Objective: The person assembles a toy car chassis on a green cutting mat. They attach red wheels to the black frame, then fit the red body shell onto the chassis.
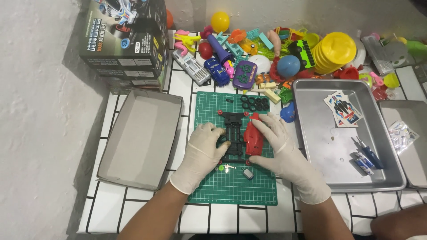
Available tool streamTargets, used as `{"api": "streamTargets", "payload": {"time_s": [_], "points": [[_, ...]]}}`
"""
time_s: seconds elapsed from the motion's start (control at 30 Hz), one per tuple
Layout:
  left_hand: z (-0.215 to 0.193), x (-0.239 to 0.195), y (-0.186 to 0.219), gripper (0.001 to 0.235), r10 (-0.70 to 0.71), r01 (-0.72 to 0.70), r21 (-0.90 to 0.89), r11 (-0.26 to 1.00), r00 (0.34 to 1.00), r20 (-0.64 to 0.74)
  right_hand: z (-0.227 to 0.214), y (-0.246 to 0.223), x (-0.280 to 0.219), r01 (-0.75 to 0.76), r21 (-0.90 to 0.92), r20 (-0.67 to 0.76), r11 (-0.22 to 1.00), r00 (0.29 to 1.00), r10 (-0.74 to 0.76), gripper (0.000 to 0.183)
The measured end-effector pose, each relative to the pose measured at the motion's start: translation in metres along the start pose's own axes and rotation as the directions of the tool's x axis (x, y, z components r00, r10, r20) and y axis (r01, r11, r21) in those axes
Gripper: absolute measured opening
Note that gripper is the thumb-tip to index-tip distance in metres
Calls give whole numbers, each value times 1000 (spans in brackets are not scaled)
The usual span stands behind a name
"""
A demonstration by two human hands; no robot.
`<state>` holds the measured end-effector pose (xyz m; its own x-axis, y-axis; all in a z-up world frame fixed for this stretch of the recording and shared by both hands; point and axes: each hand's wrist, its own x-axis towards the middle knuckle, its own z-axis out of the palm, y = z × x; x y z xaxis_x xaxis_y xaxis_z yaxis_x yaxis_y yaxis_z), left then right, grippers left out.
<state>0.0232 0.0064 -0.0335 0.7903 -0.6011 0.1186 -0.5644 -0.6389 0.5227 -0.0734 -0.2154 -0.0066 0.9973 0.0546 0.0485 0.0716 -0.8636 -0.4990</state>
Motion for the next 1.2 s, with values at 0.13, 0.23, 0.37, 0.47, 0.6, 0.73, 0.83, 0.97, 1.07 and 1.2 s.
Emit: {"api": "streamTargets", "payload": {"time_s": [0.13,0.23,0.37,0.47,0.6,0.73,0.83,0.97,1.07,1.2], "points": [[1,-2,1,32,2,-2,-22,1000,1000,-16,8,-15,3,38,50,23,998,999,-39,109],[6,-2,-4,30,19,-23,-44,999,997,-72,10,-21,6,30,48,48,998,998,-32,111],[4,-5,-1,28,44,-54,-63,997,987,-156,9,-26,6,34,55,47,998,998,-36,113],[3,-4,3,29,92,-132,-142,981,962,-257,10,-32,7,18,78,40,997,999,-21,114],[17,-1,-2,32,170,-235,-137,962,912,-373,15,-38,6,76,49,-18,996,997,-75,115],[28,1,-6,29,222,-287,-79,955,861,-457,17,-42,4,106,19,-48,994,993,-105,114],[31,4,-8,31,154,-196,-52,979,885,-439,17,-38,6,97,11,-57,995,994,-96,113],[4,-1,7,35,104,-146,-89,985,925,-366,16,-32,6,74,15,-59,997,996,-73,114],[13,0,6,42,144,-194,-99,976,915,-377,19,-32,5,86,57,-104,995,991,-80,115],[14,-5,11,28,147,-268,-271,925,907,-393,22,-37,1,239,-14,-255,971,938,-234,110]]}}
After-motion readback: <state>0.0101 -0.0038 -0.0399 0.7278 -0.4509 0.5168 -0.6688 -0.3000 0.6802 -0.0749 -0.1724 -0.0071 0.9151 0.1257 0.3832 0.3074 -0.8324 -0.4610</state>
